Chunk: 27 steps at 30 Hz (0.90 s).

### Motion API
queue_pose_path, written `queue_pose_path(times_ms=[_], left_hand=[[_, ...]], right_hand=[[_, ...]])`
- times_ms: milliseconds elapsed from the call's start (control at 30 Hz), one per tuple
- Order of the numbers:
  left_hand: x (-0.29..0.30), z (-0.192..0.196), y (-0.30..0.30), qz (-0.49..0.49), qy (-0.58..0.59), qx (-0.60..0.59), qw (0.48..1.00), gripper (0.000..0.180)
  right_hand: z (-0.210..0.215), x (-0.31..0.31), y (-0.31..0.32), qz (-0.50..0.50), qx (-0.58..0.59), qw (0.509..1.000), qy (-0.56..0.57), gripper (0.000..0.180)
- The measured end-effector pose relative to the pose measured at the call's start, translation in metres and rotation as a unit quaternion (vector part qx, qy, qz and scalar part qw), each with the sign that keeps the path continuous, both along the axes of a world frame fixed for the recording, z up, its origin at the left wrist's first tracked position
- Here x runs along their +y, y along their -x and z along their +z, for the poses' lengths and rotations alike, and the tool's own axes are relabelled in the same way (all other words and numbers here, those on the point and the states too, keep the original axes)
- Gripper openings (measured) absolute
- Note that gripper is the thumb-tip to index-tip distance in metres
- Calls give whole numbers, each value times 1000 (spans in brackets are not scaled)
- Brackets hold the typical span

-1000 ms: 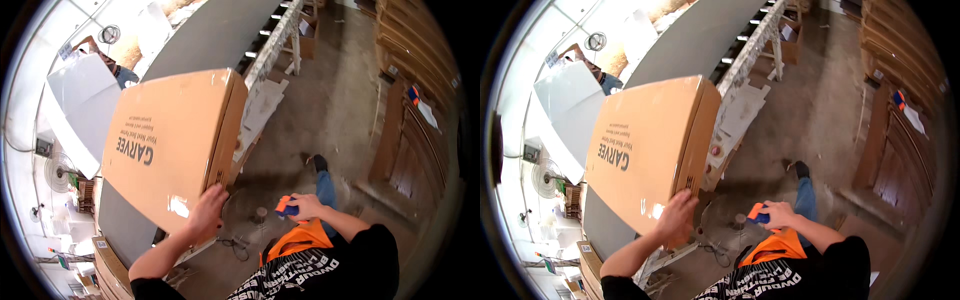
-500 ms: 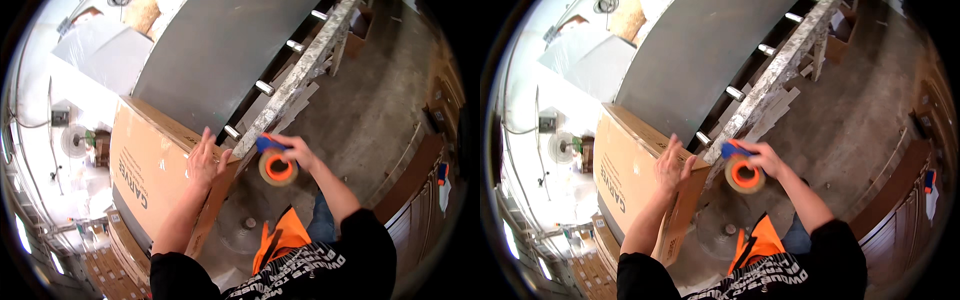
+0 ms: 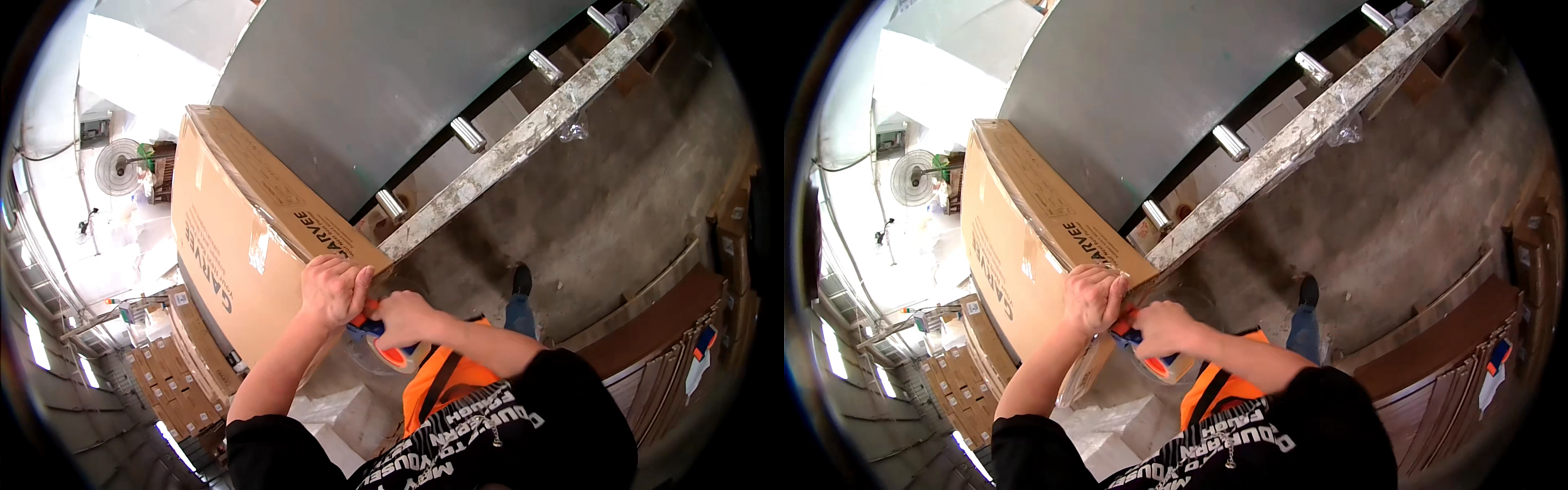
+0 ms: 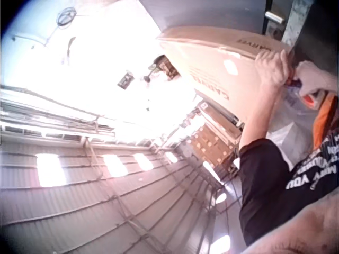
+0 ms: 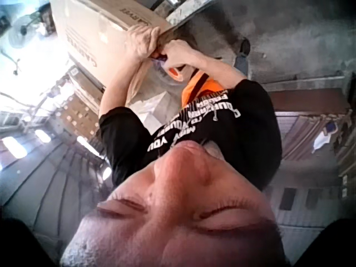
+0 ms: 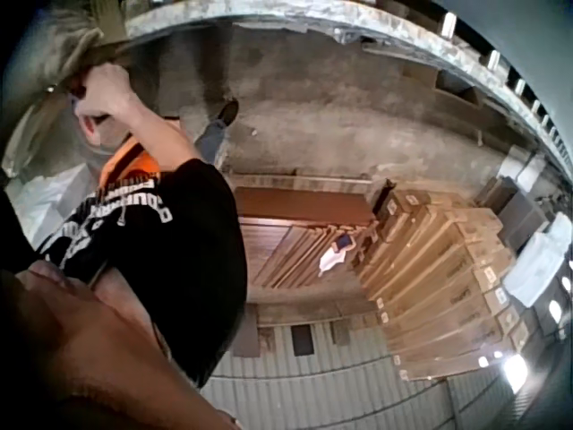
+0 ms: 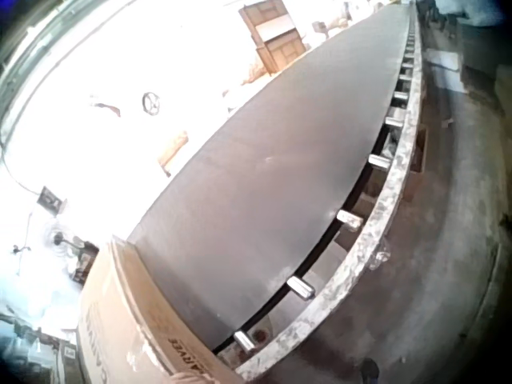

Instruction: The person tapes cardboard boxes, moves large pieces of protective foam and furniture panels into position, and then wraps and tapes a large stack of foam pieces.

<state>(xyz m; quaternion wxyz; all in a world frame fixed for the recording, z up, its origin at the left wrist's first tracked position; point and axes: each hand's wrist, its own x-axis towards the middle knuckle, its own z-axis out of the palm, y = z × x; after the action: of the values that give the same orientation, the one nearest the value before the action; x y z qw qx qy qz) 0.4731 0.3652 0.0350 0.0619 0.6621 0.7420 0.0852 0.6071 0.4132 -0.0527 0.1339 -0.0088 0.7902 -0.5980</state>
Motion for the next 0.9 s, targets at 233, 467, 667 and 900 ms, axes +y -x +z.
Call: queue_pose_path(times_ms=[233,467,667,900], left_hand=[[-15,-1,5,61,60,6,996,27],[-22,9,9,57,-5,6,998,55],[-31,13,8,60,38,10,997,53],[-41,3,10,40,99,14,994,28]], right_hand=[[-29,3,-30,170,-29,985,31,45],[-25,163,56,-110,53,967,222,63],[-76,90,41,135,-99,957,236,68],[11,-63,21,91,55,963,-248,35]])
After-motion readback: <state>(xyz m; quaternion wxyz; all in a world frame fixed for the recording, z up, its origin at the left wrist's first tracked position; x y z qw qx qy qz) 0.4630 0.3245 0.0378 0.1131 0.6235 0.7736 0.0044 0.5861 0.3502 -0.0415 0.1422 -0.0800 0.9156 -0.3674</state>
